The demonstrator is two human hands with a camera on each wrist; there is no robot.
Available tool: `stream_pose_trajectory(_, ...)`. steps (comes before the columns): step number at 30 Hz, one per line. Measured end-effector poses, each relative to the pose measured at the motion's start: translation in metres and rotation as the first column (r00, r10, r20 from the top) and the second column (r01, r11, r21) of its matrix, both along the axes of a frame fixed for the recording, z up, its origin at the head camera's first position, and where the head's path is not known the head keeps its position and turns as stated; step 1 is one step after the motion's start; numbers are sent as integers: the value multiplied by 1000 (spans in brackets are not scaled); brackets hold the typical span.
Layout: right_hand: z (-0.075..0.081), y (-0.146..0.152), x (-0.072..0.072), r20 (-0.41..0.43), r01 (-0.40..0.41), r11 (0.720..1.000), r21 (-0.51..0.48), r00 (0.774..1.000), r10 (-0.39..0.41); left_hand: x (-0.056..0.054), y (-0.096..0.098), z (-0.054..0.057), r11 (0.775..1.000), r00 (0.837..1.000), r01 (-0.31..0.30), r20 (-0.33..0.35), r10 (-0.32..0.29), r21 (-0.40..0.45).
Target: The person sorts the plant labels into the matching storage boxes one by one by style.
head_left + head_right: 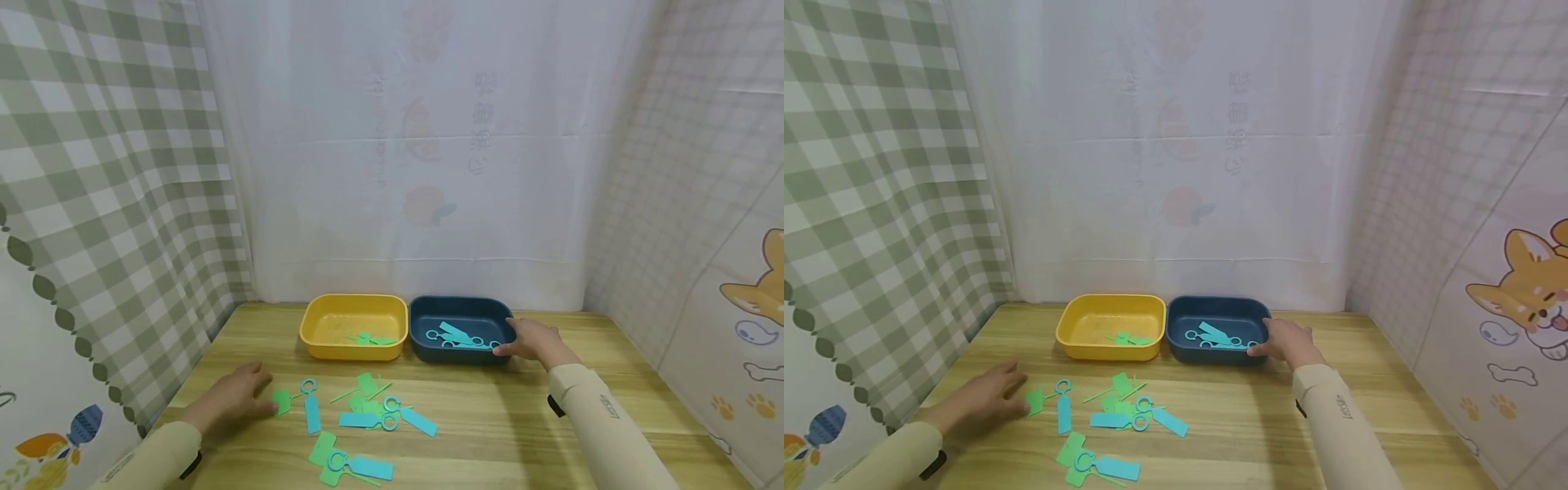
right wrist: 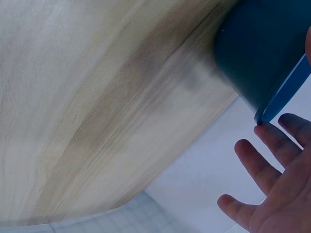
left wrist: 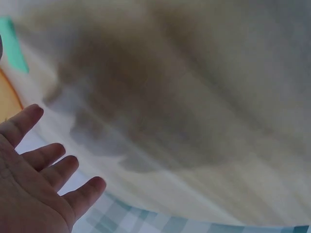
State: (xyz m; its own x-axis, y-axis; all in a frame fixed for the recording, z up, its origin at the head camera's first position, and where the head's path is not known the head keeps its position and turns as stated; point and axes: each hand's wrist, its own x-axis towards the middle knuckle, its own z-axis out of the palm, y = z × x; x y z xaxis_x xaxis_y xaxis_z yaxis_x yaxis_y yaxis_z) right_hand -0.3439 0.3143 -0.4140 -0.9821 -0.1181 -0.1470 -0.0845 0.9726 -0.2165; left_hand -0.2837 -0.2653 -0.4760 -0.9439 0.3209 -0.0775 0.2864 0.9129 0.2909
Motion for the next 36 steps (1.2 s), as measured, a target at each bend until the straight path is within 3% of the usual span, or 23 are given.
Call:
stream_pose_trajectory(7,-1,-1,0,1,-2,1000,2,1000,2,13,12,-9,997,994,75,-84,-75,-8)
stream_pose_trajectory(11,-2,-2,1,-3,-9,1000,-3,1000,9,16,19,-11,998,994,54,-99,-56,-25)
stream_pose_trajectory(18,-1,-2,3,1,-9,1000,-5,1000,9,16,22,-12,997,988,50,-140,-57,-56)
stream_pose_trajectory(27,2,1,3,19,-1,1000,15,1000,1,11,31,-8,976,959,125,-230,-165,-179)
stream_pose_trajectory(36,-1,1,-1,21,-6,1000,20,1000,5,11,34,-9,980,979,72,-172,-105,-187)
